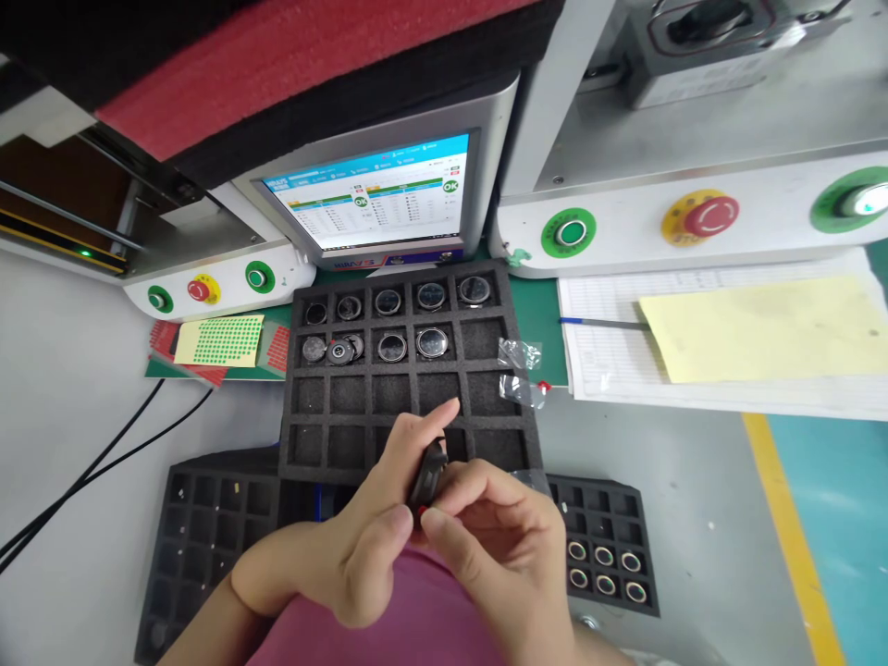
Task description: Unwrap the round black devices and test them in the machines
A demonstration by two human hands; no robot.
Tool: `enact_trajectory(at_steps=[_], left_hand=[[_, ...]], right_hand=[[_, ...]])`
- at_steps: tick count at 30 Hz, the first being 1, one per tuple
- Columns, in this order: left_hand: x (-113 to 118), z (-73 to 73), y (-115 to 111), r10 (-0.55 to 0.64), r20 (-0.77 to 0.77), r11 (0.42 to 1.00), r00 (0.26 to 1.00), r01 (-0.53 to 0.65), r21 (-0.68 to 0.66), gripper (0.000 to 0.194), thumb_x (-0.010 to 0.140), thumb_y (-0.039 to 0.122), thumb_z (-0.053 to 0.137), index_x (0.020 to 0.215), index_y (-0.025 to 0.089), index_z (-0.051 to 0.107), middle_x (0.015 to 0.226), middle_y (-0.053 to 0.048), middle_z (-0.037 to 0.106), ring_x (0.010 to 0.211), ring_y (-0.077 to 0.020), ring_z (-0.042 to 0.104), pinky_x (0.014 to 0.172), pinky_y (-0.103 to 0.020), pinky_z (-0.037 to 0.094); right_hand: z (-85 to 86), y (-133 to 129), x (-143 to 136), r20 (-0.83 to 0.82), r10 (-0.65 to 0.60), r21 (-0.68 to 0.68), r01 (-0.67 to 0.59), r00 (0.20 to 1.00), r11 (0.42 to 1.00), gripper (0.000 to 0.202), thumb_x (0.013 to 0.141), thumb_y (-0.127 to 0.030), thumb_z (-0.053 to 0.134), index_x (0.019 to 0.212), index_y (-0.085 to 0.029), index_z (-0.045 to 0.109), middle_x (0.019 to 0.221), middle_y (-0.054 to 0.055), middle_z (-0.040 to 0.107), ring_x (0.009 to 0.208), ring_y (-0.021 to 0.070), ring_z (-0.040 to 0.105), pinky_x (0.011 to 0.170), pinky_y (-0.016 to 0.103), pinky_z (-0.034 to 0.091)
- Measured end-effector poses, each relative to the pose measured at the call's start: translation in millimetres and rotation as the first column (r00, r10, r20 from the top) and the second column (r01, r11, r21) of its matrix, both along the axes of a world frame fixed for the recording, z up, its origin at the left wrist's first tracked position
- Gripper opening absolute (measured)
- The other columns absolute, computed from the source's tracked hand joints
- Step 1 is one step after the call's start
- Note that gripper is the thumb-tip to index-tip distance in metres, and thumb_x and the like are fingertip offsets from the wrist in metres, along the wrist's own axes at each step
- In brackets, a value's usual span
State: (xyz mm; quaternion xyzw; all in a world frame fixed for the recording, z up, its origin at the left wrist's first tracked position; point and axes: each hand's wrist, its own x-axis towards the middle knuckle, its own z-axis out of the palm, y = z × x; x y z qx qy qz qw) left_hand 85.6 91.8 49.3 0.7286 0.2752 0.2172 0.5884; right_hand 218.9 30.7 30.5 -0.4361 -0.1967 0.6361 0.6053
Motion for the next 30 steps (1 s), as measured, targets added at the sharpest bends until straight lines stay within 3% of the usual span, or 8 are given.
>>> enact_trajectory(at_steps=[8, 12, 15, 17, 19, 22, 27, 30], left_hand=[[4.1, -8.7, -7.3, 0.099, -0.046, 0.954, 0.994, -0.082, 0.289, 0.068, 0.098, 0.046, 0.021, 0.157, 0.020, 0.001, 0.104, -0.011, 0.043, 0.092, -0.0283, 0.054, 0.073, -0.043, 0.053], [7.7, -11.0, -6.3, 0.177, -0.004, 0.919, 0.984, -0.164, 0.358, 0.062, 0.099, 0.045, 0.019, 0.155, 0.019, 0.014, 0.099, -0.010, 0.049, 0.089, -0.0257, 0.058, 0.068, -0.039, 0.055], [10.6, -11.3, -5.4, 0.175, 0.063, 0.930, 0.983, -0.186, 0.317, 0.055, 0.100, 0.044, 0.018, 0.145, 0.017, 0.035, 0.100, -0.011, 0.056, 0.088, -0.0242, 0.061, 0.068, -0.036, 0.056], [13.2, -11.8, -5.9, 0.165, 0.111, 0.946, 0.980, -0.189, 0.261, 0.051, 0.100, 0.043, 0.018, 0.130, 0.016, 0.050, 0.101, -0.012, 0.062, 0.089, -0.0238, 0.064, 0.069, -0.035, 0.056], [16.6, -12.5, -7.1, 0.199, 0.143, 0.937, 0.969, -0.231, 0.260, 0.050, 0.100, 0.043, 0.016, 0.114, 0.016, 0.056, 0.095, -0.011, 0.065, 0.083, -0.0234, 0.066, 0.067, -0.035, 0.056], [21.5, -13.8, -9.2, 0.270, 0.134, 0.885, 0.953, -0.301, 0.356, 0.049, 0.100, 0.045, 0.014, 0.095, 0.018, 0.054, 0.075, -0.007, 0.062, 0.063, -0.0203, 0.063, 0.054, -0.032, 0.051], [24.0, -16.5, -11.6, 0.342, 0.078, 0.811, 0.936, -0.336, 0.479, 0.049, 0.100, 0.044, 0.011, 0.091, 0.019, 0.052, 0.070, -0.005, 0.061, 0.057, -0.0198, 0.063, 0.050, -0.032, 0.052], [20.7, -12.7, -7.0, 0.271, 0.054, 0.882, 0.961, -0.271, 0.386, 0.046, 0.100, 0.040, 0.016, 0.098, 0.018, 0.056, 0.082, -0.009, 0.068, 0.069, -0.0214, 0.069, 0.060, -0.033, 0.057]], right_hand=[[4.4, 4.1, -7.3, -0.086, -0.006, -0.001, 0.006, 0.996, 1.000, 0.020, 0.077, -0.027, 0.080, 0.064, -0.022, 0.065, 0.056, -0.002, 0.059, 0.047, 0.0082, 0.051, 0.044, 0.016, 0.046], [-1.5, 9.0, -9.1, -0.096, -0.073, 0.048, 0.078, 0.993, 0.996, 0.026, 0.072, -0.025, 0.083, 0.068, -0.022, 0.057, 0.058, -0.006, 0.052, 0.046, 0.0066, 0.044, 0.043, 0.016, 0.043], [-11.3, 13.0, -9.5, 0.103, -0.203, 0.214, 0.177, 0.974, 0.961, 0.035, 0.067, -0.027, 0.088, 0.092, -0.026, 0.064, 0.084, -0.001, 0.060, 0.073, 0.0128, 0.059, 0.064, 0.022, 0.056], [-16.8, 14.8, -10.5, 0.204, -0.217, 0.350, 0.136, 0.954, 0.927, 0.045, 0.073, -0.030, 0.083, 0.113, -0.029, 0.062, 0.118, 0.005, 0.059, 0.106, 0.0192, 0.061, 0.090, 0.031, 0.056], [-19.5, 16.0, -12.8, 0.190, -0.135, 0.451, 0.035, 0.972, 0.892, 0.041, 0.084, -0.029, 0.072, 0.123, -0.032, 0.058, 0.135, 0.005, 0.051, 0.122, 0.0230, 0.056, 0.104, 0.041, 0.049], [-18.3, 17.0, -17.8, 0.030, -0.003, 0.510, -0.013, 1.000, 0.860, 0.023, 0.092, -0.024, 0.060, 0.114, -0.030, 0.060, 0.118, 0.002, 0.060, 0.109, 0.0195, 0.064, 0.107, 0.045, 0.048], [-13.0, 16.3, -21.9, -0.153, 0.048, 0.400, 0.018, 0.987, 0.916, 0.008, 0.089, -0.022, 0.066, 0.094, -0.026, 0.063, 0.100, -0.002, 0.066, 0.098, 0.0141, 0.067, 0.110, 0.039, 0.046], [-11.9, 15.7, -20.1, -0.102, -0.021, 0.362, 0.056, 0.995, 0.930, 0.013, 0.088, -0.023, 0.068, 0.100, -0.027, 0.063, 0.099, -0.001, 0.068, 0.096, 0.0149, 0.069, 0.111, 0.041, 0.045]])
